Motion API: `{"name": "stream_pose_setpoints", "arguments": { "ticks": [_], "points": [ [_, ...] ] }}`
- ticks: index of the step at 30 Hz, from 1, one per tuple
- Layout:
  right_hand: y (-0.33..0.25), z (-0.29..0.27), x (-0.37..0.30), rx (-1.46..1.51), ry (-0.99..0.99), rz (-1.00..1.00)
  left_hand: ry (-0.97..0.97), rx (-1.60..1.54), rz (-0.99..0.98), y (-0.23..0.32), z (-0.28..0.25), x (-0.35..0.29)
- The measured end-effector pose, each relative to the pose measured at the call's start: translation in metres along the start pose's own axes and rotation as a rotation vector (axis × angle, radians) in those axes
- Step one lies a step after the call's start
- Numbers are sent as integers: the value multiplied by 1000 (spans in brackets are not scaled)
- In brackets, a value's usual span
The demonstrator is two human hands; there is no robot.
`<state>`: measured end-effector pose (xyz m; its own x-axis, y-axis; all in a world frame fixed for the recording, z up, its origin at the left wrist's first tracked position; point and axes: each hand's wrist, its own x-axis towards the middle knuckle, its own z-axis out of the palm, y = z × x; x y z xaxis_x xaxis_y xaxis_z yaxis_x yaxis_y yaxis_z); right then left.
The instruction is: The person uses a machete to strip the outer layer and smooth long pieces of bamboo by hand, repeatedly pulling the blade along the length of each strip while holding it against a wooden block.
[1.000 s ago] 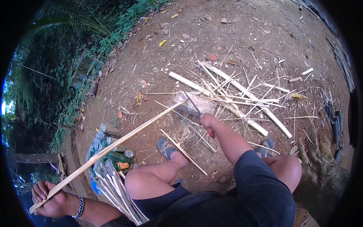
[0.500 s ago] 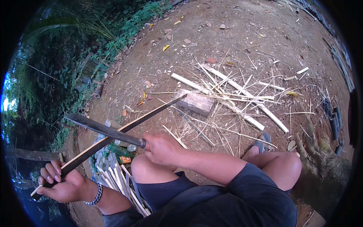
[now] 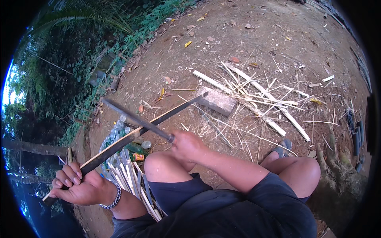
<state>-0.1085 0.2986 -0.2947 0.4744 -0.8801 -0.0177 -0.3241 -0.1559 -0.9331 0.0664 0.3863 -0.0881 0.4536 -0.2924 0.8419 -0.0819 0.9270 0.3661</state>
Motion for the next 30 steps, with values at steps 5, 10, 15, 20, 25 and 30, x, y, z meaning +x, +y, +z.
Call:
{"name": "stream_pose_setpoints", "arguments": {
  "ticks": [5, 10, 15, 20, 25, 30],
  "points": [
    [91, -20, 19, -107, 100, 223, 95, 29, 36, -5, -6, 7],
    [39, -30, 16, -146, -64, 126, 81, 42, 30, -7, -14, 9],
    [47, -27, 29, -120, -81, 25, 2, -16, -29, -2, -25, 18],
    [235, -61, 60, -295, 1, 487, -115, -97, -85, -11, -29, 24],
    [145, -61, 60, -203, -97, 298, -57, -66, -66, -16, -26, 40],
    [118, -52, 73, -121, -84, 130, -86, -69, -153, -20, -34, 58]
  ]
}}
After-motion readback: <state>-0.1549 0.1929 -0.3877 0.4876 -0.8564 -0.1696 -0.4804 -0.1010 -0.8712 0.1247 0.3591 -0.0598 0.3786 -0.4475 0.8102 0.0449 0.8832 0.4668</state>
